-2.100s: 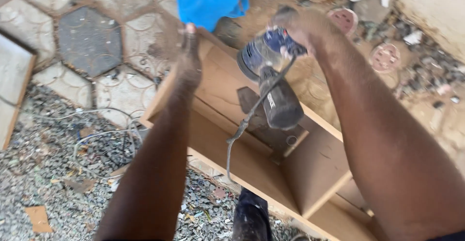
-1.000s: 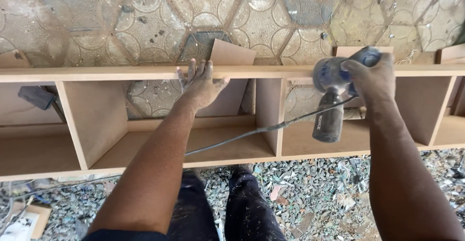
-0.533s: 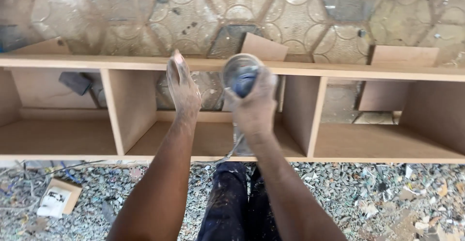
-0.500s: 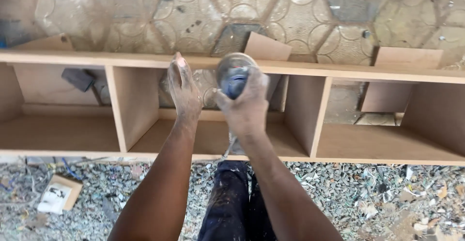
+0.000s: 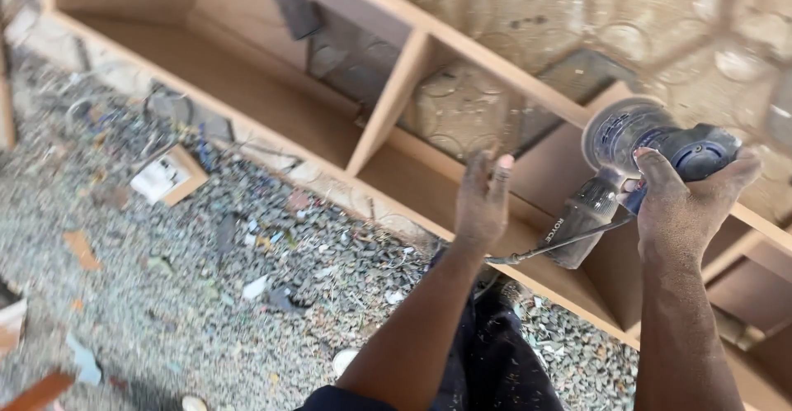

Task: The person sands the various shelves and edges of a wooden shelving unit using a power sander.

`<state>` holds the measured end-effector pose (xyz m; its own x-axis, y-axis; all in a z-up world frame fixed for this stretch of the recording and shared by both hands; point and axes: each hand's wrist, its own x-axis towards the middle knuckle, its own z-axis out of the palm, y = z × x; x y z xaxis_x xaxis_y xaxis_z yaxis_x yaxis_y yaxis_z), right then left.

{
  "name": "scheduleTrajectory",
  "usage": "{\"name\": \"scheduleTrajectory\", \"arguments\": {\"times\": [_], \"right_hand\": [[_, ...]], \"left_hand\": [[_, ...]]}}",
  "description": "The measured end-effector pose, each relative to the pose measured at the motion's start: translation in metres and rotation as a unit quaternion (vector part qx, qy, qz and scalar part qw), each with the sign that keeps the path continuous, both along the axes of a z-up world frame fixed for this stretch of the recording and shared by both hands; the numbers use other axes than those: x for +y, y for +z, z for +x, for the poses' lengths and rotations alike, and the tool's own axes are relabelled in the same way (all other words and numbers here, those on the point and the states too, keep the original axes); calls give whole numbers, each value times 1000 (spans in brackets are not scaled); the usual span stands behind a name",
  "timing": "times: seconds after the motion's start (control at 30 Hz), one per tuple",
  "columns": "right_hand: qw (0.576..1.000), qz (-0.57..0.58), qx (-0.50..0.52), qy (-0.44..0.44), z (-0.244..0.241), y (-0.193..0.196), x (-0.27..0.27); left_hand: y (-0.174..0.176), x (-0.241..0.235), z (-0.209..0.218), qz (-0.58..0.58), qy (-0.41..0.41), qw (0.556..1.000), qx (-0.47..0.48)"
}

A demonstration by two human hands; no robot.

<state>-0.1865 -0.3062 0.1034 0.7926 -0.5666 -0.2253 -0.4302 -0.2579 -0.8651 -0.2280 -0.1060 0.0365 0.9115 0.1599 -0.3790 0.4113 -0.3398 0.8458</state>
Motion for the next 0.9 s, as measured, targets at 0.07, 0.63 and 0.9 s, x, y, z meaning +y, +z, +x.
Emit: {"name": "scheduleTrajectory", "arguments": {"times": [0.07,0.63,0.9], "right_hand": [[998,12,51,41,34,40,51],[981,50,182,-51,70,44,99],[949,125,233,-173,-28,50,-41]], "left_hand": [[14,2,6,-10,46,998,-44],[86,-16,59,-173,-155,972,46],[105,-170,-2,-186,-57,966,169]]}}
